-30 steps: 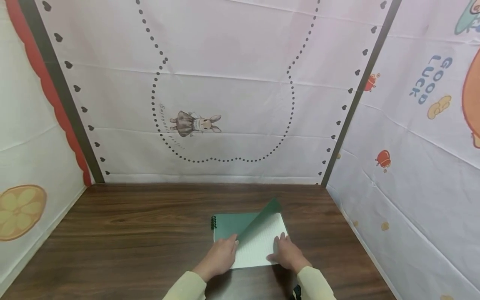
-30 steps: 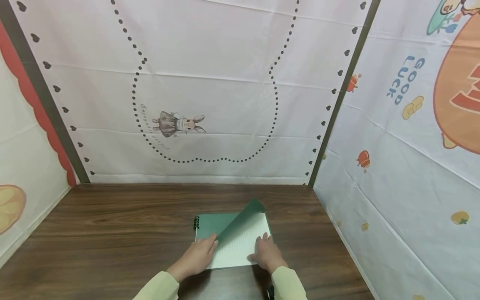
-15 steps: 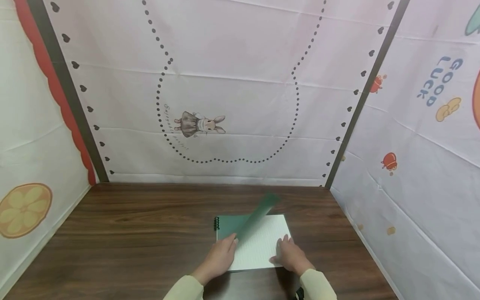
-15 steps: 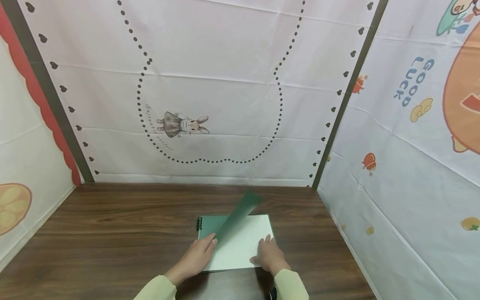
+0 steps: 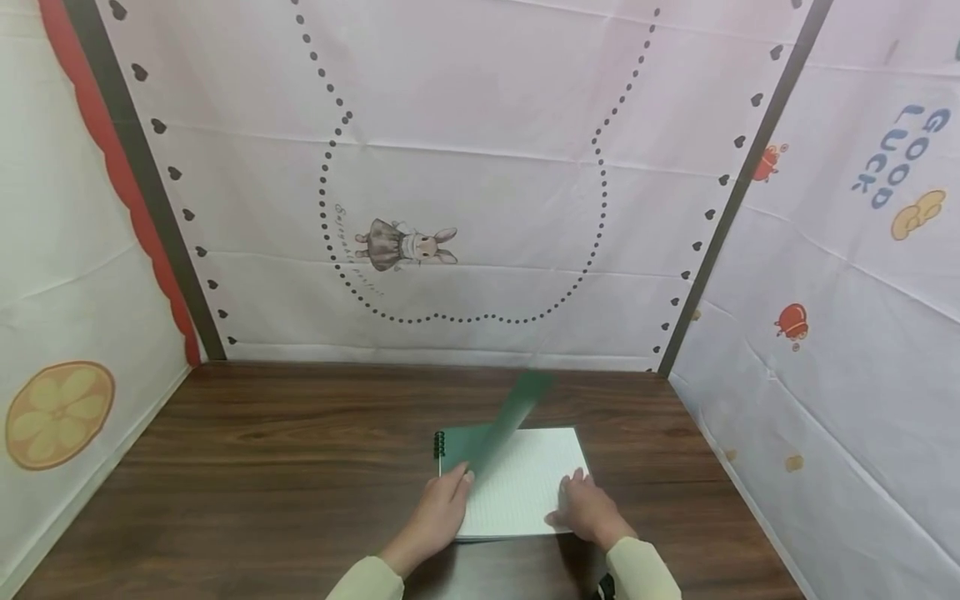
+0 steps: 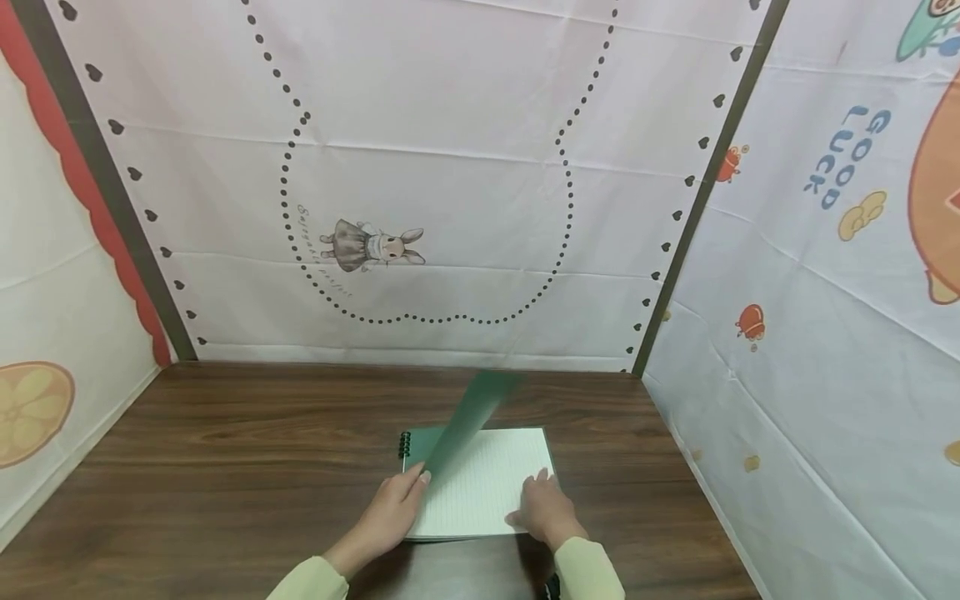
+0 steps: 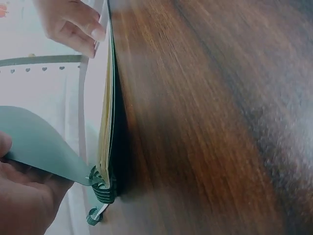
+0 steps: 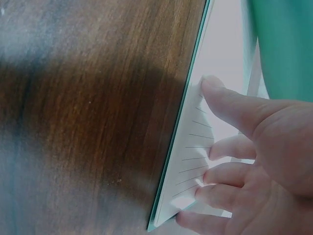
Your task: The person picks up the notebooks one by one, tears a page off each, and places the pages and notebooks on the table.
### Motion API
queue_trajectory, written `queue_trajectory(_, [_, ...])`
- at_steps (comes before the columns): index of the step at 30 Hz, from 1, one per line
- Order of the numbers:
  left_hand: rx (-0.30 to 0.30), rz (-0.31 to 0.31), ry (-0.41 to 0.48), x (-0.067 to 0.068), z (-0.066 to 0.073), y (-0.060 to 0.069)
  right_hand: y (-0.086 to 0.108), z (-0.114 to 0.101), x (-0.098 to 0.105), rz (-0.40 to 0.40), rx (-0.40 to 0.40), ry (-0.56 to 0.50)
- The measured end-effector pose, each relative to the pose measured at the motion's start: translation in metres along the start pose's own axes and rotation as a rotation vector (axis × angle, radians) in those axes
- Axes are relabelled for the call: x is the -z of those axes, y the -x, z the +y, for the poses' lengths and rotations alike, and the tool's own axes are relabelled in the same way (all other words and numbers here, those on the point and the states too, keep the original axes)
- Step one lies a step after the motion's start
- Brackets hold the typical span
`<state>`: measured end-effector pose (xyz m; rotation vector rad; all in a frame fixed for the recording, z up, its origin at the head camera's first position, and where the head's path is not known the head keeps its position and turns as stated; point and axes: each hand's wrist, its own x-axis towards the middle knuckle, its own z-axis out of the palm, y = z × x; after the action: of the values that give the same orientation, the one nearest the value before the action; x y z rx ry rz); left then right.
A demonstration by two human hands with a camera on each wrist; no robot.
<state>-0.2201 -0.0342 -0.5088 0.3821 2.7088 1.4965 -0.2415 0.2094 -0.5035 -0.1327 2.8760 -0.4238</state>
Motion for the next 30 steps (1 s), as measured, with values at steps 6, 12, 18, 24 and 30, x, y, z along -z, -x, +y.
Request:
queue_trajectory(6, [0.012,0.042,0.03,0.002,0.0,0.004,-0.001,-0.002,-0.001,0.023,0.023,0.018])
queue_trajectory(12, [0.073,0.058,0.065,0.006,0.003,0.008,-0.001,-0.002,-0.001,0.038,0.031,0.03])
queue_trajectory(18, [0.081,0.088,0.087,0.009,0.005,0.013,0.001,-0.001,-0.002,0.041,0.026,0.052])
queue_trajectory(24, [0.071,0.103,0.102,0.011,0.002,0.016,0.003,-0.003,-0.001,0.039,0.017,0.068])
queue_trajectory(30, [0.033,0.131,0.128,0.014,0.002,0.021,0.003,-0.004,-0.001,0.034,0.011,0.067])
